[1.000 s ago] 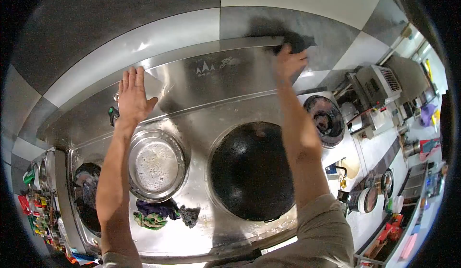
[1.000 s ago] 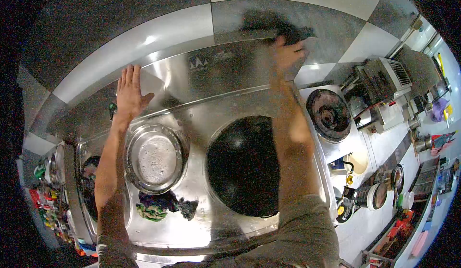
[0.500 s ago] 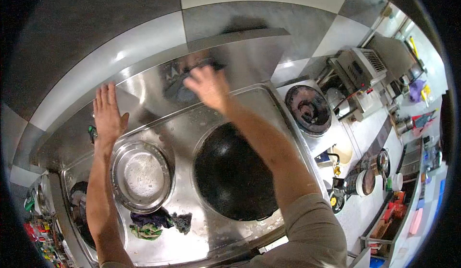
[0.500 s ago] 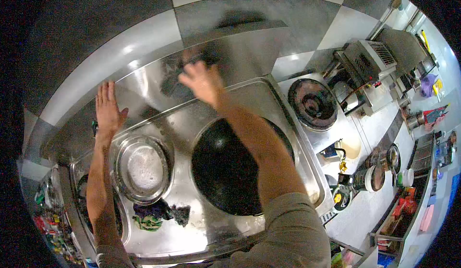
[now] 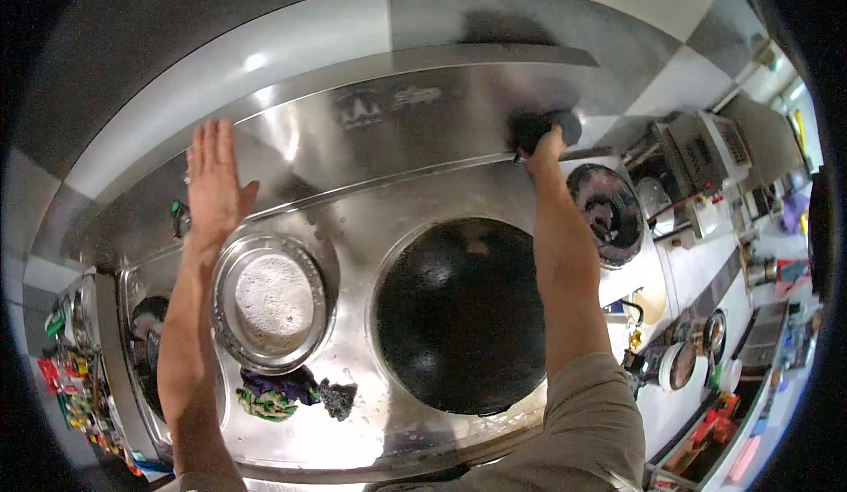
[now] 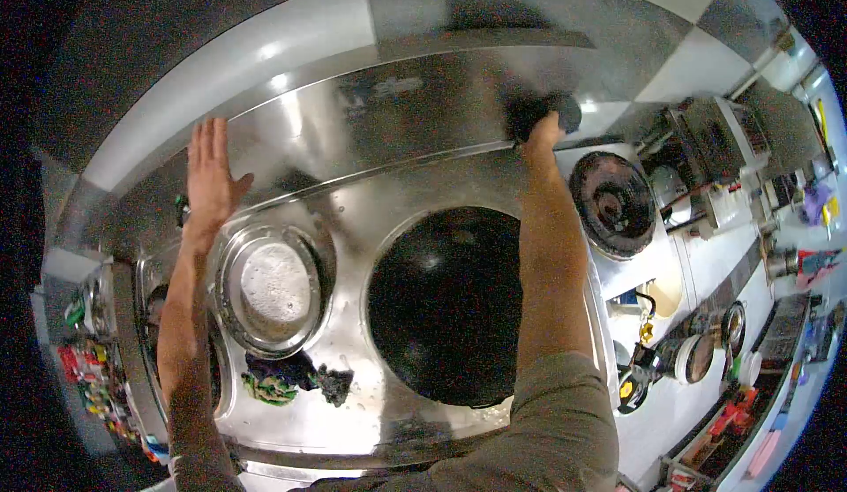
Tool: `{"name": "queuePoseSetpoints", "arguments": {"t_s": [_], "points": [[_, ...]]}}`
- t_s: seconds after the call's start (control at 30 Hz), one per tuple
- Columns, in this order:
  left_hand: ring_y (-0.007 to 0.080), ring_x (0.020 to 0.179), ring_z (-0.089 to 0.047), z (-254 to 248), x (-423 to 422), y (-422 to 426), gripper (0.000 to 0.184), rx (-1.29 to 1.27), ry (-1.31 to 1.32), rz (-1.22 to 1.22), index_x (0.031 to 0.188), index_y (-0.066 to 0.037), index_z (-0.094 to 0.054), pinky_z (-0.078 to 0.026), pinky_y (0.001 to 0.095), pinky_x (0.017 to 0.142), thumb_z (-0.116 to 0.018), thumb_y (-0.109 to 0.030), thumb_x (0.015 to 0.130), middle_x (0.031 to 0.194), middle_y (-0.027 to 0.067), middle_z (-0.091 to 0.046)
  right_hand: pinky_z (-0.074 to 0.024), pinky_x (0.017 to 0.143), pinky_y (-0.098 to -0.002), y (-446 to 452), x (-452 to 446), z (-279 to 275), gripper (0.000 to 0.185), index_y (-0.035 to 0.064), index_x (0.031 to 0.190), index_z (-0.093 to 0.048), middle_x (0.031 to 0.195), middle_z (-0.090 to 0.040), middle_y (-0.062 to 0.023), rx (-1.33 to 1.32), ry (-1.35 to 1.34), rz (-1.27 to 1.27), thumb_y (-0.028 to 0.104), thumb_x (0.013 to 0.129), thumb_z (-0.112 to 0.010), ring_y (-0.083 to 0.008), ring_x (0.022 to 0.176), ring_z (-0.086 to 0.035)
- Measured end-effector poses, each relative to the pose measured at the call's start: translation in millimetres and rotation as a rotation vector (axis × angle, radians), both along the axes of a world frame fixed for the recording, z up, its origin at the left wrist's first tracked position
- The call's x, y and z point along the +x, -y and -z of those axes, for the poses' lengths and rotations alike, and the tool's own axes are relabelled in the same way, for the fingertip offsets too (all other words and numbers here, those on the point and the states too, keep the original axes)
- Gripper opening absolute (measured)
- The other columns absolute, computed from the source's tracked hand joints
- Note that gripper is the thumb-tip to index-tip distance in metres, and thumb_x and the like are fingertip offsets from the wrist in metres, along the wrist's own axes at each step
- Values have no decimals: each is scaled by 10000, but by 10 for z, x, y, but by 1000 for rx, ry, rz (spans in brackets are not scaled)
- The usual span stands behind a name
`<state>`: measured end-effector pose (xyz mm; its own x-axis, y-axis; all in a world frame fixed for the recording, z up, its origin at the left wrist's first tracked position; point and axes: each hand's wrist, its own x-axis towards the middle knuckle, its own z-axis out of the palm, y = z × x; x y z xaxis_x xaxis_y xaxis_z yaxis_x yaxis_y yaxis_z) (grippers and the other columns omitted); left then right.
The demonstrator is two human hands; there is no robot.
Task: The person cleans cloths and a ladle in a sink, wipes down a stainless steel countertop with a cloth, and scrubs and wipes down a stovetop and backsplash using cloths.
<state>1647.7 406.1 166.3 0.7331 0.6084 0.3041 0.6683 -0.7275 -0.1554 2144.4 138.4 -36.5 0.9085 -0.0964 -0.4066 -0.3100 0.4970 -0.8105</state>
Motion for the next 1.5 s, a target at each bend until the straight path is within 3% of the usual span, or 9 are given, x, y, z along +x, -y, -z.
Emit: {"name": "queuePoseSetpoints", "arguments": {"t_s": [0.3,0.4,0.53,0.67,0.9,0.97,1.07,1.2,1.5], "points": [[437,1480,-251,-18,-109,-30,997,29,64,105,1562,-31,-204,-251,533,1211,-790,-150,765,1587,242,-278,-401,1085,-608,-1703,-2886,-532,674,202,1588,-226,1611,-276,-62,223,-416,-320,563,1029,-334,-326,1416,-351],[455,1468,-271,-16,-142,-102,879,57,17,125,1559,-10,-228,-266,537,1205,-680,-75,809,1583,262,-276,-448,1001,-619,-2305,-3860,-569,612,195,1339,-534,1315,-595,-60,240,-454,-541,649,960,-377,-312,1261,-520],[442,1471,-274,-32,-136,-128,823,61,13,118,1551,-5,-249,-271,529,1204,-625,-31,820,1573,253,-306,-432,1004,-608,-2656,-4309,-760,432,143,1287,-567,1300,-626,-73,584,-466,-756,416,953,-549,-305,1143,-601],[432,1471,-287,-39,-206,-182,802,36,30,183,1541,1,-272,-271,516,1212,-621,-12,819,1573,256,-307,-559,662,-432,-1968,-3375,-875,534,83,1333,-535,1136,-664,-63,110,-105,-631,363,899,-673,-261,996,-650],[370,1342,-491,-382,-757,-394,663,-275,419,361,1469,-121,-447,-468,418,1098,-681,-32,854,1519,169,-434,-390,1035,-473,-1489,-2533,-1313,482,-28,1286,-491,1281,-492,-170,54,620,-137,211,909,-674,-362,1117,-506],[386,1309,-514,-457,-1103,-360,609,-229,530,328,1420,-101,-498,-466,438,1092,-687,-37,845,1485,172,-469,-375,1048,-511,-1648,-2769,-1383,520,-24,1295,-483,1231,-497,-214,-881,936,-27,158,866,-714,-402,1119,-510],[400,1252,-554,-350,-1694,-374,518,-154,695,219,1342,-67,-564,-484,449,1052,-692,-26,842,1390,153,-555,-411,953,-573,-2131,-3267,-1376,623,50,1246,-538,1190,-508,-297,-992,1785,40,205,719,-833,-451,1102,-493],[410,1229,-562,-29,-2725,-221,482,-152,569,136,1303,-50,-584,-489,442,1014,-683,12,835,1362,173,-565,-506,850,-436,-2250,-3709,-1231,444,181,1216,-658,1219,-586,-115,-1308,2303,-340,190,778,-735,-308,999,-551],[378,1148,-596,309,-4009,336,371,-243,552,-27,1156,-44,-678,-501,437,959,-696,45,796,1308,152,-608,-453,917,-341,-3178,-4905,-552,193,137,1005,-660,1193,-552,-82,-1160,2663,-844,184,824,-609,-248,1082,-519]]}}
